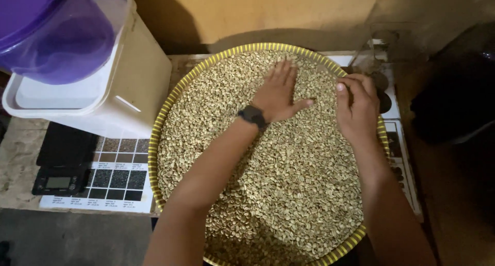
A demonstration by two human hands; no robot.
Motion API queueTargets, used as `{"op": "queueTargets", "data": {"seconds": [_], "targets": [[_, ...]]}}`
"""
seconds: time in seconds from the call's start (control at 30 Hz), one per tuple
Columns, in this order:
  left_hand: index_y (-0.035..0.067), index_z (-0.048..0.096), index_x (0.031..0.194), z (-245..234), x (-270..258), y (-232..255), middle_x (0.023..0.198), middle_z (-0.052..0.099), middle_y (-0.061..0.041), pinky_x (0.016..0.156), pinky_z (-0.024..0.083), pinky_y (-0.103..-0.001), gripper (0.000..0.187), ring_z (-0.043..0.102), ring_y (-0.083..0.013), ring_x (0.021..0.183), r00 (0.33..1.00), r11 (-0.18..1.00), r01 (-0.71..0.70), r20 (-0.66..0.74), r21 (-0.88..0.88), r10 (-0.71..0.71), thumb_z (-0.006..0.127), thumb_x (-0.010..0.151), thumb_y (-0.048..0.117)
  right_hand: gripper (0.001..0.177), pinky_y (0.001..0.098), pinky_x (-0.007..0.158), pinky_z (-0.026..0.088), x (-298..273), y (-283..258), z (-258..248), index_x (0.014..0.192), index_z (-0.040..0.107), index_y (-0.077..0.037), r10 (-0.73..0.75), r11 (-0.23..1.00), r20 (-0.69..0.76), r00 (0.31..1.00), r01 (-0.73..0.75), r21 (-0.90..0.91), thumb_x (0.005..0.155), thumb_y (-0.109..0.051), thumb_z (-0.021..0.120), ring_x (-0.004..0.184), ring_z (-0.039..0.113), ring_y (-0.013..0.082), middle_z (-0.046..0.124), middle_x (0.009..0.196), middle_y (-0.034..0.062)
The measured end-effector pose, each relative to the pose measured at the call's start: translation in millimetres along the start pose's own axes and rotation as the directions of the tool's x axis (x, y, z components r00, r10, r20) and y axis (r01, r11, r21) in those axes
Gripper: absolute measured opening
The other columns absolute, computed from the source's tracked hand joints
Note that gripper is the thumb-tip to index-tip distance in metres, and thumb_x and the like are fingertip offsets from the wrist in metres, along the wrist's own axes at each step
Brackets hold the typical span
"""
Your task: Manually sorting green coffee beans in a large tray to identify and remove defects.
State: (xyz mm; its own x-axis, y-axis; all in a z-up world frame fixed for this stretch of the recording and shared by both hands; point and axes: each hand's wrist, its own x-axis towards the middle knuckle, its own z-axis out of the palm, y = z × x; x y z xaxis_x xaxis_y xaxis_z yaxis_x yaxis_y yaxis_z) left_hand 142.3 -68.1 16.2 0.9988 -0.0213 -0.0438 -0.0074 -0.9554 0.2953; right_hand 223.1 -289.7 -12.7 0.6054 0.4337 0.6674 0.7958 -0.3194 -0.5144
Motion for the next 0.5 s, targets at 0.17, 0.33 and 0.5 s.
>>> {"op": "queueTargets", "data": {"seconds": [0.17,0.33,0.5], "targets": [[-0.006,0.026,0.158,31,13,34,0.165,0.022,-0.031,0.129,0.013,-0.055,0.116,0.015,-0.0443,0.156,0.973,0.98,-0.2,-0.124,-0.013,0.197,0.029,0.089,0.087,0.026,0.0503,0.099,0.047,-1,5,2,0.117,0.072,0.002,-0.001,1.0,-0.011,1.0,0.001,-0.024,0.114,-0.02,0.059,0.116,0.062,0.0447,0.063,0.12,0.0187],[-0.006,0.03,0.156,50,-4,73,0.163,0.028,-0.032,0.128,0.021,-0.059,0.116,0.023,-0.0481,0.155,0.905,0.93,-0.368,-0.236,-0.011,0.355,0.038,0.087,0.086,0.024,0.05,0.097,0.048,2,4,-2,0.118,0.072,0.002,-0.031,0.999,-0.03,0.999,0.03,-0.029,0.115,-0.019,0.059,0.114,0.062,0.0454,0.064,0.118,0.0181],[0.0,0.035,0.156,105,-26,104,0.16,0.036,-0.031,0.128,0.029,-0.063,0.106,0.034,-0.0497,0.153,0.789,0.825,-0.545,-0.425,-0.149,0.445,0.04,0.088,0.082,0.024,0.0473,0.096,0.049,0,27,-1,0.115,0.073,0.001,-0.114,0.991,-0.041,0.993,0.111,-0.074,0.117,-0.018,0.058,0.111,0.064,0.0439,0.066,0.115,0.0172]]}}
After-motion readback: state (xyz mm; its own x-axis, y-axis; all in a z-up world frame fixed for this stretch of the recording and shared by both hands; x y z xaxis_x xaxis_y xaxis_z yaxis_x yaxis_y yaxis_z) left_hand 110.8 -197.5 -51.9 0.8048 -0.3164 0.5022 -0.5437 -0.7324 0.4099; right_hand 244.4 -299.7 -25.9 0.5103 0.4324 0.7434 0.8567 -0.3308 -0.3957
